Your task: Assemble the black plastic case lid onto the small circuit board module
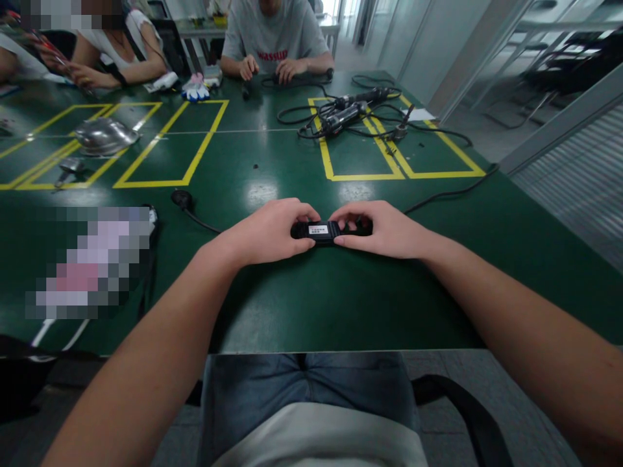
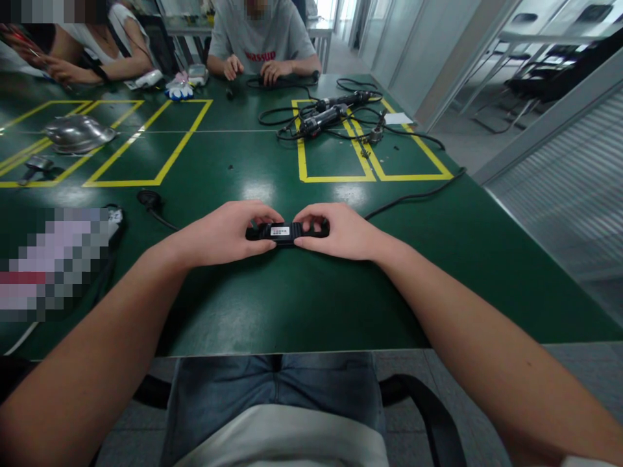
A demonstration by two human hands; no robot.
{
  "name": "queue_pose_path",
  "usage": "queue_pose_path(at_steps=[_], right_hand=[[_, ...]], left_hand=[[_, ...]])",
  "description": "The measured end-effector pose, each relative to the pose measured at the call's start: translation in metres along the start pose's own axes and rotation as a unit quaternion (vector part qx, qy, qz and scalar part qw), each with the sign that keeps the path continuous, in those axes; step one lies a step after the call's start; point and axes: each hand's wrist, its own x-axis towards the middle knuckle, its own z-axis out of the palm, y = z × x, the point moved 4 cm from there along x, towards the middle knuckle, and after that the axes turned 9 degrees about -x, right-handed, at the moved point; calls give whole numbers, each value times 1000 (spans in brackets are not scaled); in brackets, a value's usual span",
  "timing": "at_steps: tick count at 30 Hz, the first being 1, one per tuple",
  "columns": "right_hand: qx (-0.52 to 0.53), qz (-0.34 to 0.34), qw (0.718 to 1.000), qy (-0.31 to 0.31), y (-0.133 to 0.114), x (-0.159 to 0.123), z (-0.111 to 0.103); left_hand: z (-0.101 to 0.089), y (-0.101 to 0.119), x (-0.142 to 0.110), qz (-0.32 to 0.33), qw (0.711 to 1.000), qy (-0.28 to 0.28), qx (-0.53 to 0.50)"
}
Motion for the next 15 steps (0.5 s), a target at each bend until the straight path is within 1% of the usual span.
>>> queue_pose_path(at_steps=[15], right_hand=[[-2,-2,1000,2,1,0,0]], left_hand=[[0,0,0,2,1000,0,3]])
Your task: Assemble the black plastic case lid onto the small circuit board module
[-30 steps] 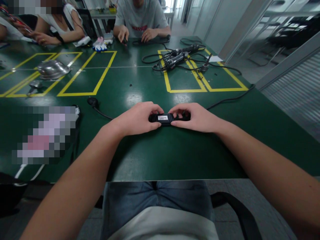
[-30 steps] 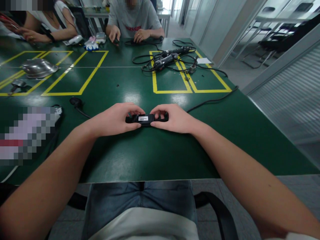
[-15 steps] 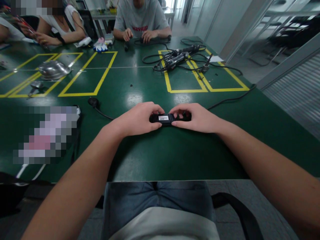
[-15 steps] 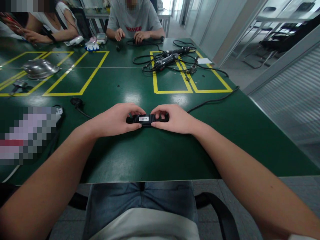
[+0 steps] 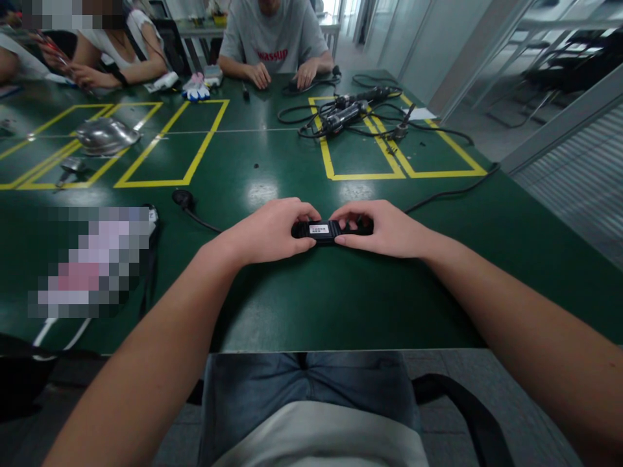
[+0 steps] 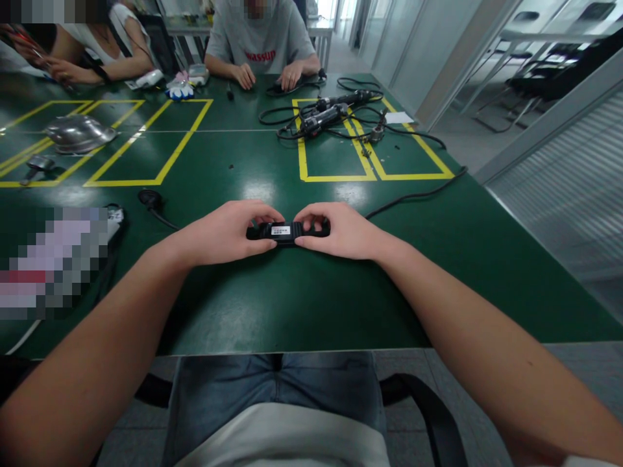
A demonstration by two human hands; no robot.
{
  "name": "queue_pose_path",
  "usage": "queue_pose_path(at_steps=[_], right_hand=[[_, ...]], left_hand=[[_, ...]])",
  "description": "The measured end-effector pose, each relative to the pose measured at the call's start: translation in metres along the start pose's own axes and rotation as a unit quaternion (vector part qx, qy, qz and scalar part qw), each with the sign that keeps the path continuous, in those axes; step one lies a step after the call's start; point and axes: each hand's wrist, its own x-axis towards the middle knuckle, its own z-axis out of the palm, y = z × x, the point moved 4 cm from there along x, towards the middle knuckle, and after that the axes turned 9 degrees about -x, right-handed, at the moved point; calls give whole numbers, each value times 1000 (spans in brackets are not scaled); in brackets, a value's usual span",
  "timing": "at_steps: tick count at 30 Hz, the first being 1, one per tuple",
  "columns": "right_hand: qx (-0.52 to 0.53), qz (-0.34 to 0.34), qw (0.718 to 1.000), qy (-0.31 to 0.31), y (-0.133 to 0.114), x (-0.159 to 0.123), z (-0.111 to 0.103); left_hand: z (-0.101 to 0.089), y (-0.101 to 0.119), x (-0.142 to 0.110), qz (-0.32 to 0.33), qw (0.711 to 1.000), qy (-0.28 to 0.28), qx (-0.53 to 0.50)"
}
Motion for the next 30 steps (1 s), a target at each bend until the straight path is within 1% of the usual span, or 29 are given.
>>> queue_pose_path(at_steps=[7,14,16,20,22,24,27,29,30], right_hand=[[7,-5,1000,4,2,0,0],[29,0,1000,-5,1,0,1],[50,10,999,0,1,0,2],[117,33,993,5,4,-1,4],[115,31,993,2,4,-1,3],[79,16,997,-5,3,-1,2],[18,-5,1000,-11,0,0,-1],[2,-9,1000,-10,-2,0,-1],[-1,-9,1000,-9,-2,0,-1]], left_hand=[[-3,0,0,-2,999,0,-51],[-5,-2,1,-31,993,15,-113],[-5,-5,2,-45,994,34,-94],[-5,-13,3,-85,992,84,30],[-5,-17,3,-97,988,96,68],[-5,-19,3,-87,988,106,77],[-10,-16,1,-40,988,129,74],[-16,-11,-1,-19,988,142,60],[-18,-9,-2,-18,989,136,49]])
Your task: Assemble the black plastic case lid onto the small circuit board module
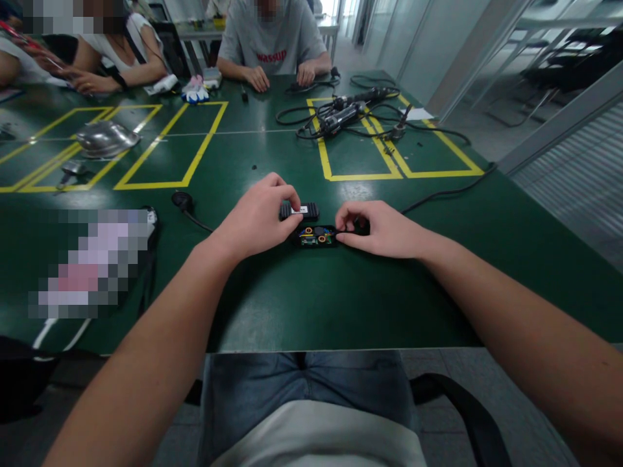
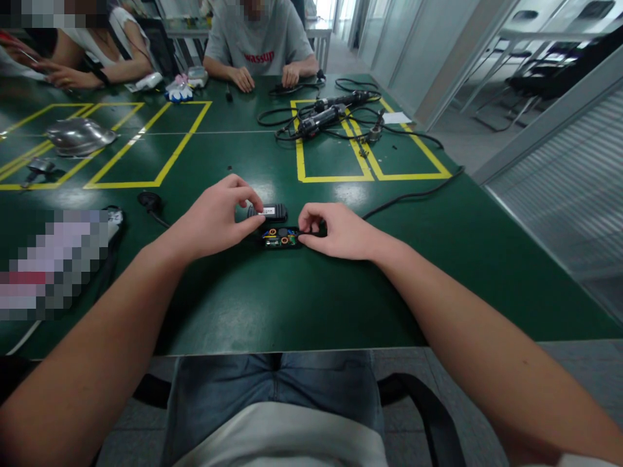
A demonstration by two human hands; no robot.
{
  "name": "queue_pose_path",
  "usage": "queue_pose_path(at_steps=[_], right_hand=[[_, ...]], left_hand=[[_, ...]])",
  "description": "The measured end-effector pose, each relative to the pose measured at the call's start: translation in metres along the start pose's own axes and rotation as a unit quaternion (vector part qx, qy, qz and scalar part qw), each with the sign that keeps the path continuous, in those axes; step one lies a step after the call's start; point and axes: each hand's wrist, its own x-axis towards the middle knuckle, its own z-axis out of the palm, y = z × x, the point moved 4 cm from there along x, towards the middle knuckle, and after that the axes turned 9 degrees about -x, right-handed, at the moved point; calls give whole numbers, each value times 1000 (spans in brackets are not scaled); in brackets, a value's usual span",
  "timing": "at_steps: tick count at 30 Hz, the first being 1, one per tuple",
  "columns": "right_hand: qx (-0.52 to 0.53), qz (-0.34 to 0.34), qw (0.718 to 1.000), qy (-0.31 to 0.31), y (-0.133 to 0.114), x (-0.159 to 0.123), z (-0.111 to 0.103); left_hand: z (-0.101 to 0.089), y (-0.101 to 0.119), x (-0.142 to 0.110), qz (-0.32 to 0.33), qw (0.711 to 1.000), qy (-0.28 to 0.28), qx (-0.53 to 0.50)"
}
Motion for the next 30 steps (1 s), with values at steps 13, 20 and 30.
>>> queue_pose_path(at_steps=[13,20,30], right_hand=[[-15,5,1000,4,-2,-1,2],[-20,17,1000,15,-2,-1,5],[10,13,1000,23,-2,-2,1]], left_hand=[[11,8,-4,-58,982,-164,-70],[10,7,-4,-44,983,-161,-79],[2,8,-3,-53,984,-149,-80]])
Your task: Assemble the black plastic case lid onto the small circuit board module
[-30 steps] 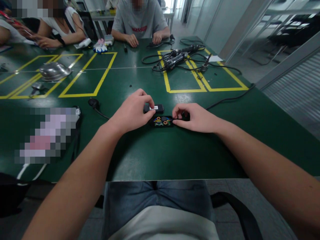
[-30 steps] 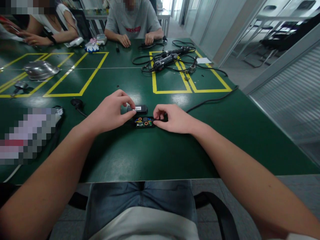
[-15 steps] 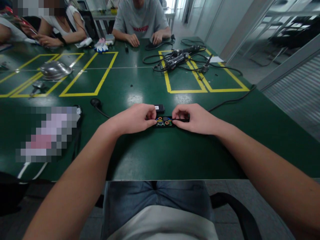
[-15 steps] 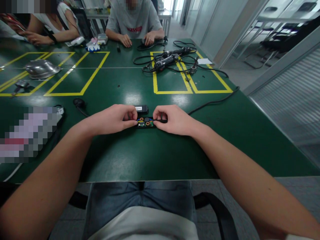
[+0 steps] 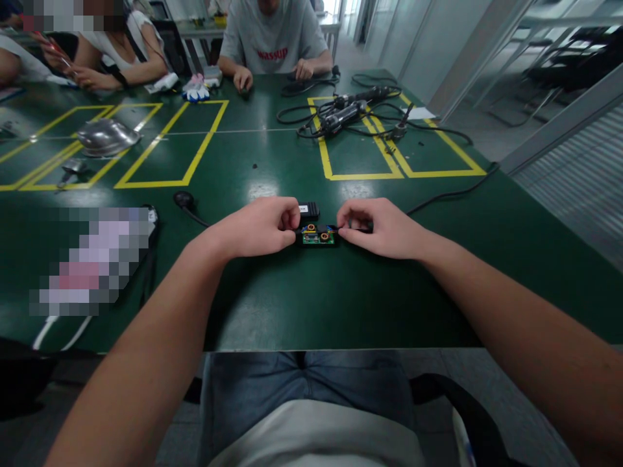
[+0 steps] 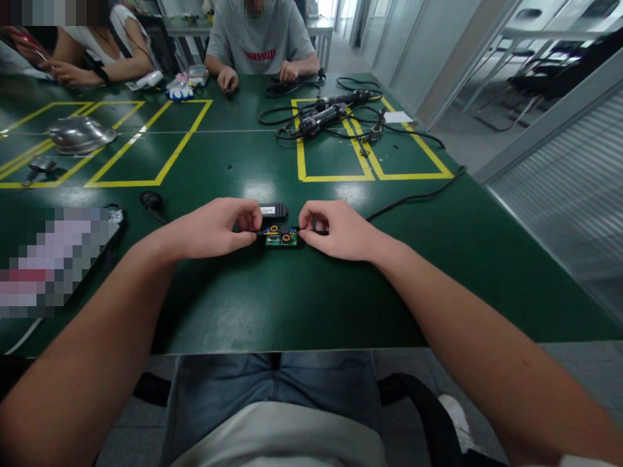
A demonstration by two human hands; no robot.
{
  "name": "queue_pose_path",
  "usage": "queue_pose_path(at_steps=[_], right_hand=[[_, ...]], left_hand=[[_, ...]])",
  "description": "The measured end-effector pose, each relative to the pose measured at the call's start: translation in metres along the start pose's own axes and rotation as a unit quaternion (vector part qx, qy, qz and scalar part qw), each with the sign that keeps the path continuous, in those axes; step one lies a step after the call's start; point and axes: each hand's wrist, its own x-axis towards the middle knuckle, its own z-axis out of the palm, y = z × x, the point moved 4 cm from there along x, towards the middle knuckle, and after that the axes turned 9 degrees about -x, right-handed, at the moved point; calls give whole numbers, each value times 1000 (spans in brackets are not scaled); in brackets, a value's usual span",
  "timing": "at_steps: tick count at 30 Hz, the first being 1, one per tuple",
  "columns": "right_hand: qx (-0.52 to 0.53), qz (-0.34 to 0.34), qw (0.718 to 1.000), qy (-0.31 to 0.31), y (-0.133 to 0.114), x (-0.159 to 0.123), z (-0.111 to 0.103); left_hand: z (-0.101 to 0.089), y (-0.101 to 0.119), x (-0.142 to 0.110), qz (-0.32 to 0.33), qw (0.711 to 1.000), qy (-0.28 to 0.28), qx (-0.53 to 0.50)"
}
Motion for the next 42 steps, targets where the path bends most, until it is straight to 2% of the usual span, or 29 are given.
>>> queue_pose_path(at_steps=[7,11,15,21,26,30,32,38,42], right_hand=[[-17,-7,1000,-13,0,0,-2],[-17,-10,1000,-8,0,0,-4],[-13,-11,1000,-15,2,0,-4],[-5,-11,1000,-21,3,0,-6],[-5,-10,1000,-22,4,1,-5],[-3,-10,1000,-19,6,2,-4],[-4,-13,1000,-20,8,3,-3],[-40,-22,999,-7,14,6,-6],[-45,-26,999,-10,15,7,-5]], left_hand=[[2,-6,0,-10,1000,-23,6],[1,-7,0,-14,1000,-17,21],[0,-4,1,7,999,9,51],[-2,-7,5,60,986,127,92],[4,-15,10,82,984,112,108],[10,-17,14,72,989,76,102],[11,-17,14,64,990,75,105],[4,-15,9,67,984,123,109],[-1,-7,2,103,982,154,48]])
